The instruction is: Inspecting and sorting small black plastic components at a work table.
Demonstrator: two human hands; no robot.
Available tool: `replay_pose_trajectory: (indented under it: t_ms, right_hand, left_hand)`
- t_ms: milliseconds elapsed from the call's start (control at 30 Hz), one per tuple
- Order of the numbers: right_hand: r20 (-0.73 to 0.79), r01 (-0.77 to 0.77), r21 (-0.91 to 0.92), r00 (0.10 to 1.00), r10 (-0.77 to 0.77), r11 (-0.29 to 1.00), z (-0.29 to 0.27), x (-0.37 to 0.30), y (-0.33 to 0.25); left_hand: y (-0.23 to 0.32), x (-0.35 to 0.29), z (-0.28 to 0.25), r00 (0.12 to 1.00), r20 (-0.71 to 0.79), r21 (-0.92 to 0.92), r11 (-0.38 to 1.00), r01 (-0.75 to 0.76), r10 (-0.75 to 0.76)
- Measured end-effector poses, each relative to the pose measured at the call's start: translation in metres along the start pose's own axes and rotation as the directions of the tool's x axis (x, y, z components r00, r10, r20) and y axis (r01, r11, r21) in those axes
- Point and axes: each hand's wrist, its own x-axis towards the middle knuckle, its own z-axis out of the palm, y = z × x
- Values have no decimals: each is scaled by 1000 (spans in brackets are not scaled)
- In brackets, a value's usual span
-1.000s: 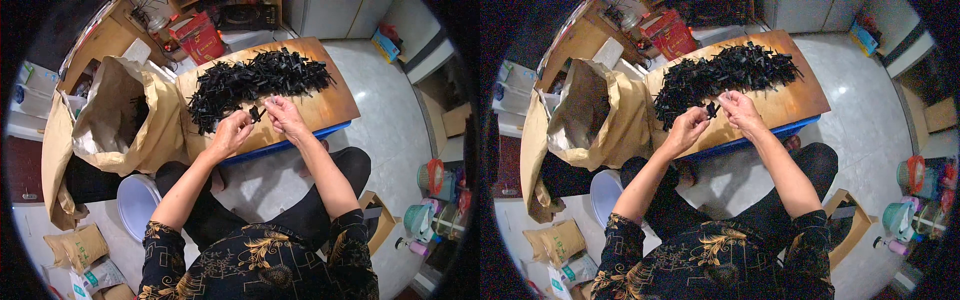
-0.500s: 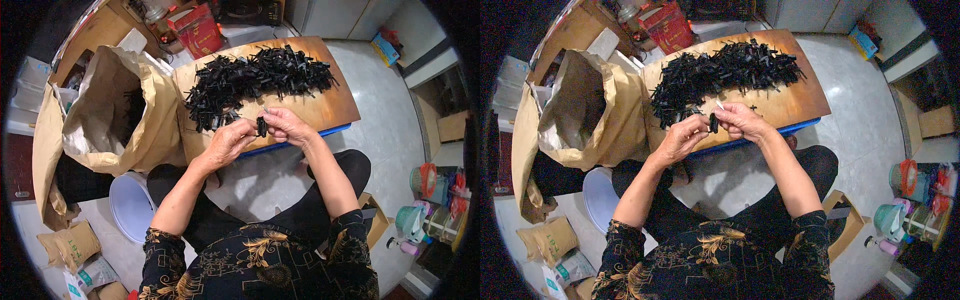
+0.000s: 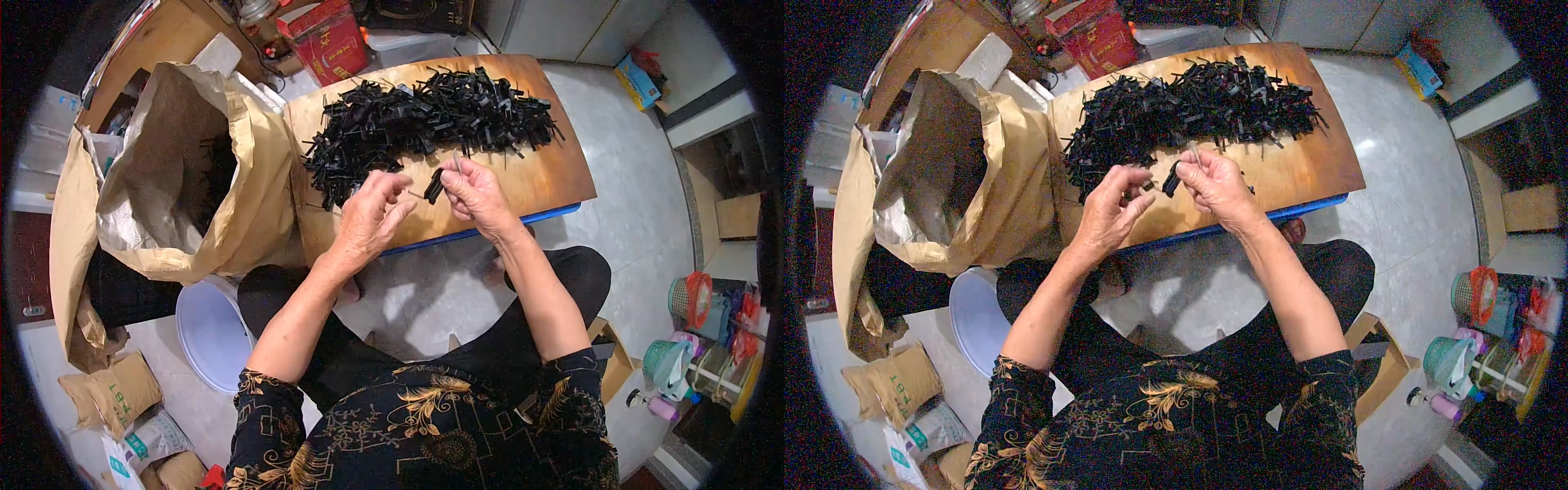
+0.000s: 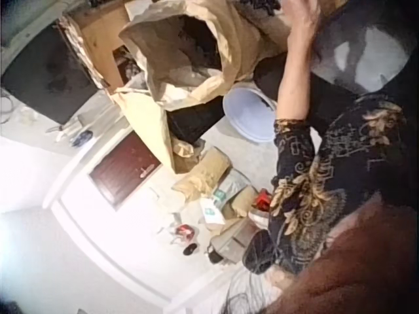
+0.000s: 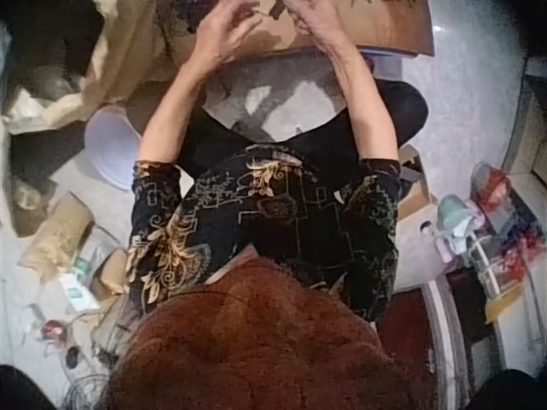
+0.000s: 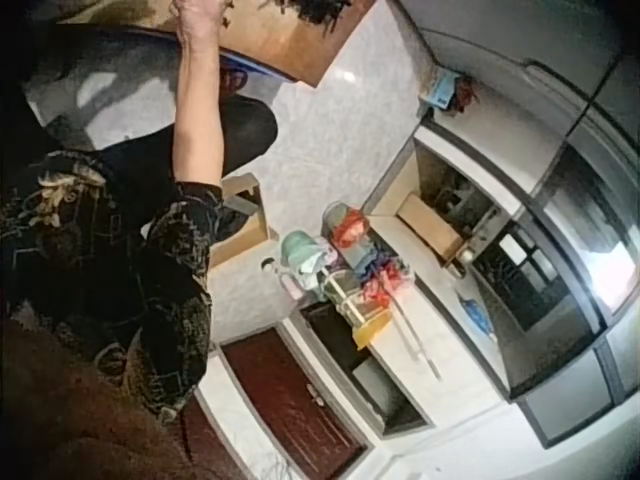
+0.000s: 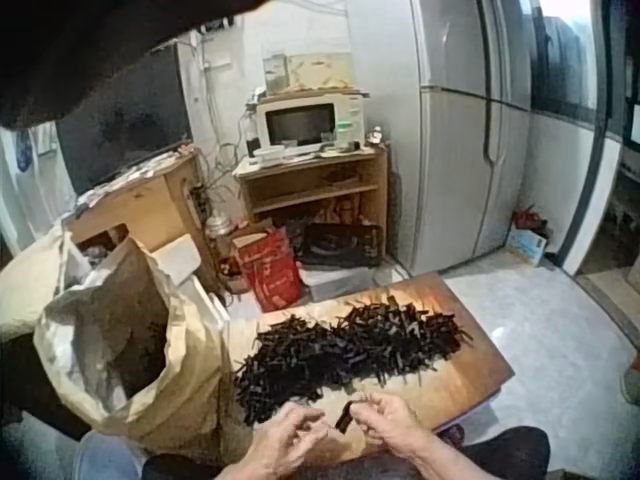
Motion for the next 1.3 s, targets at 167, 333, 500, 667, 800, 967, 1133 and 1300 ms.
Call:
replay_pose_trajectory:
  t_ms: [167,333,500,667,800,967,1133,1300]
  right_hand:
    - [-111,141,-160,981,-160,977,6,1,1]
    - [-78,137,-383,981,-180,914,11,2,11]
    - [-93,88,-471,985,-149,878,14,4,14]
    - [-80,64,-520,989,-123,852,13,8,15]
    - [-84,118,-517,979,-187,848,8,13,27]
    - [-156,-112,-165,984,86,980,25,3,12]
    - [-114,-143,-62,984,135,988,33,-2,9]
    - [-88,-144,-59,986,138,988,34,0,12]
  left_hand:
    - [1,1,8,893,290,-481,755,446,-343]
    - [-3,4,13,860,342,-566,648,509,-377]
    - [-10,1,25,886,294,-506,728,463,-360]
    - [-8,1,28,911,236,-481,774,412,-339]
    - [-15,4,30,900,261,-534,724,436,-349]
    - [-8,13,18,871,245,-719,523,458,-425]
    - [-14,15,22,863,248,-710,524,471,-439]
    - [-17,16,26,875,204,-660,599,454,-438]
